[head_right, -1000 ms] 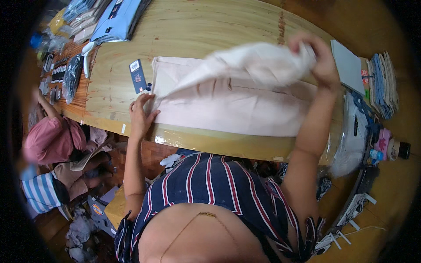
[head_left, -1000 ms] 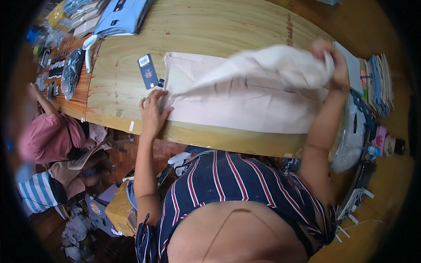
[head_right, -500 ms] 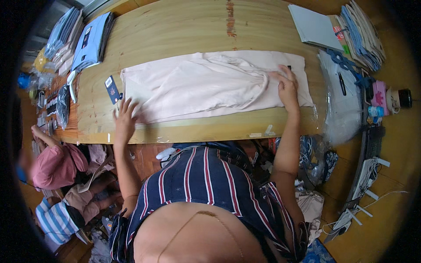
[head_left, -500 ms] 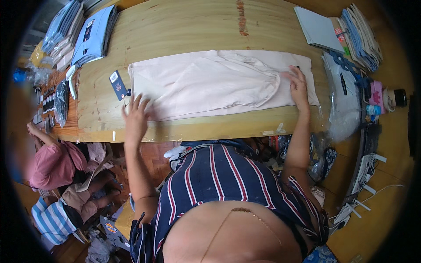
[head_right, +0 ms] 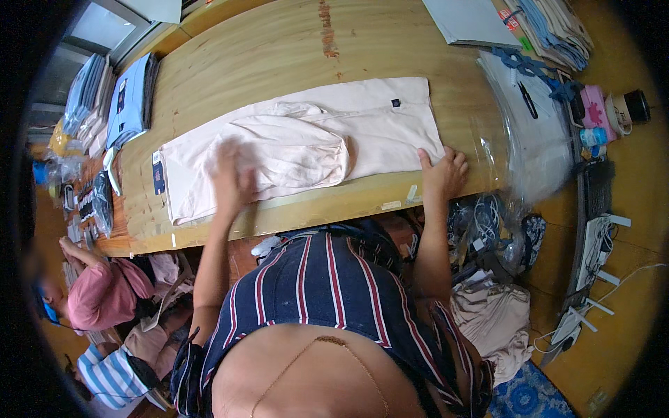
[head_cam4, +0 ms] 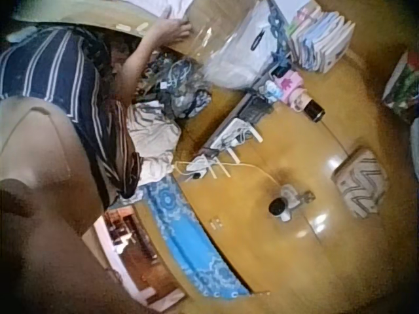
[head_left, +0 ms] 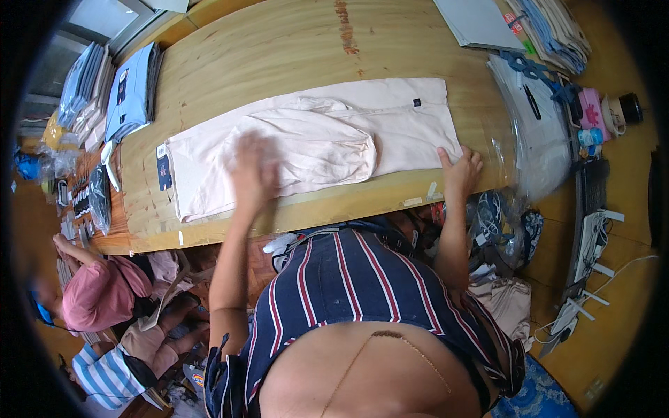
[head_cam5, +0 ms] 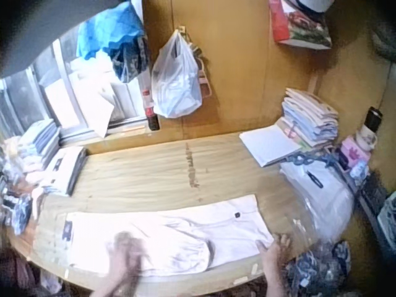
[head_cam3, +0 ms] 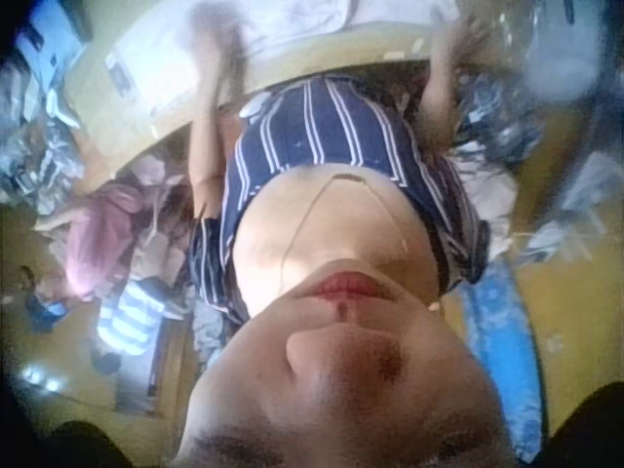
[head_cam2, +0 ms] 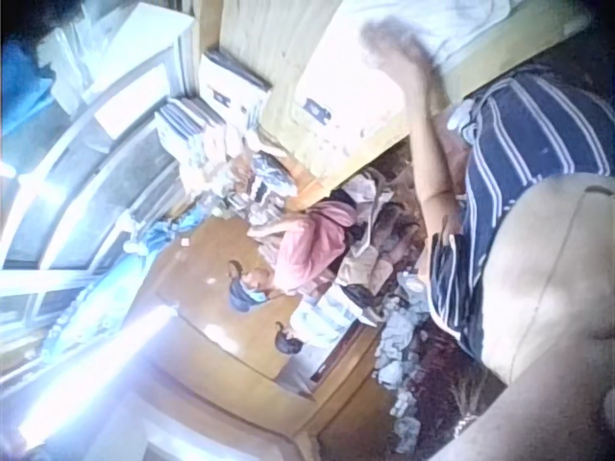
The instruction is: The person organizes and folds garments at a work table, securing them with blue straps and stacking them.
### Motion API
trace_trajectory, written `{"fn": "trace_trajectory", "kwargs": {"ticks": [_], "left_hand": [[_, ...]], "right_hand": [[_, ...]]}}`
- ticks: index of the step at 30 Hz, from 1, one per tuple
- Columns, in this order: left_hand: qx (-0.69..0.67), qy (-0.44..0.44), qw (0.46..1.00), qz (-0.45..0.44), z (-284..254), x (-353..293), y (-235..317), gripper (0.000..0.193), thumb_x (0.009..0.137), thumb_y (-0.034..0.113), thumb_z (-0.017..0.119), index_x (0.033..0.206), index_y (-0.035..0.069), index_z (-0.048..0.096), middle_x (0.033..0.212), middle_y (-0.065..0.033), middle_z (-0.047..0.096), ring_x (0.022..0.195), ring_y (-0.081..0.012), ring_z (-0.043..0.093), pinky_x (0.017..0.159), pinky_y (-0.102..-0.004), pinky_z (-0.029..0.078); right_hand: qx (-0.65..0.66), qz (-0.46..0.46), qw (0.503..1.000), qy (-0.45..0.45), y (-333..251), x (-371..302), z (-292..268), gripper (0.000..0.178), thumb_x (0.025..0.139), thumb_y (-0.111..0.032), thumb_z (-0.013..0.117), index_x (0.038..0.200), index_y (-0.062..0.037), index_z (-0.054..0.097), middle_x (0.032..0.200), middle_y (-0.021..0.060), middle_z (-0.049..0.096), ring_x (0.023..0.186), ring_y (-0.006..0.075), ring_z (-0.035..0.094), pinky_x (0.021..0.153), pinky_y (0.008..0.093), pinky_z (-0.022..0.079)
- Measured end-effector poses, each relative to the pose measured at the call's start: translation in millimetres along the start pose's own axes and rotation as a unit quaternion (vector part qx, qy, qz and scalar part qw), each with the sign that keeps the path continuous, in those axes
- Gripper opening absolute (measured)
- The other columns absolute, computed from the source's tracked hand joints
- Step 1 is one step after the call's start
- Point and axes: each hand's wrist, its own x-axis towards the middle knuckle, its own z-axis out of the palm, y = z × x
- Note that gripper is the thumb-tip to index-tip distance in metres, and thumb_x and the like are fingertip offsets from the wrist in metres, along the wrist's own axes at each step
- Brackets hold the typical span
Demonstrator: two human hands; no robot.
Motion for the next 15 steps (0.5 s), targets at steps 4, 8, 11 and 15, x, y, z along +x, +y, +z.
{"fn": "trace_trajectory", "kwargs": {"ticks": [4,8,11,15], "left_hand": [[-0.015,-0.056,0.967,0.249,34,46,104,0.037,0.072,0.020,0.053,0.108,0.018,0.047,0.125,-0.0044,0.034,0.119,-0.0240,0.026,0.094,-0.0517,0.017],[0.008,-0.056,0.962,0.268,57,81,111,0.023,0.071,0.019,0.053,0.093,0.015,0.049,0.122,-0.0036,0.036,0.117,-0.0253,0.028,0.091,-0.0552,0.019],[0.027,-0.011,0.970,0.241,66,80,109,0.028,0.074,0.019,0.049,0.101,0.012,0.047,0.122,-0.0097,0.034,0.117,-0.0265,0.028,0.090,-0.0568,0.019],[-0.093,-0.027,0.978,0.187,61,57,116,0.047,0.076,0.021,0.048,0.121,0.015,0.034,0.129,-0.0133,0.024,0.120,-0.0285,0.023,0.093,-0.0563,0.012]], "right_hand": [[0.146,0.020,0.989,-0.035,0,12,19,0.046,0.066,-0.034,0.061,0.096,-0.0003,0.053,0.096,0.0172,0.052,0.090,0.0339,0.048,0.078,0.0395,0.038],[0.354,0.073,0.931,-0.038,17,21,31,0.033,0.066,-0.015,0.064,0.092,0.0010,0.052,0.095,0.0176,0.055,0.086,0.0294,0.054,0.077,0.0334,0.040],[0.517,0.093,0.850,-0.043,15,18,24,0.035,0.065,0.001,0.062,0.097,0.0004,0.048,0.097,0.0141,0.054,0.089,0.0212,0.052,0.077,0.0284,0.040],[0.586,0.094,0.805,-0.012,10,19,22,0.041,0.066,0.008,0.058,0.103,-0.0010,0.043,0.101,0.0114,0.051,0.093,0.0180,0.048,0.079,0.0267,0.039]]}}
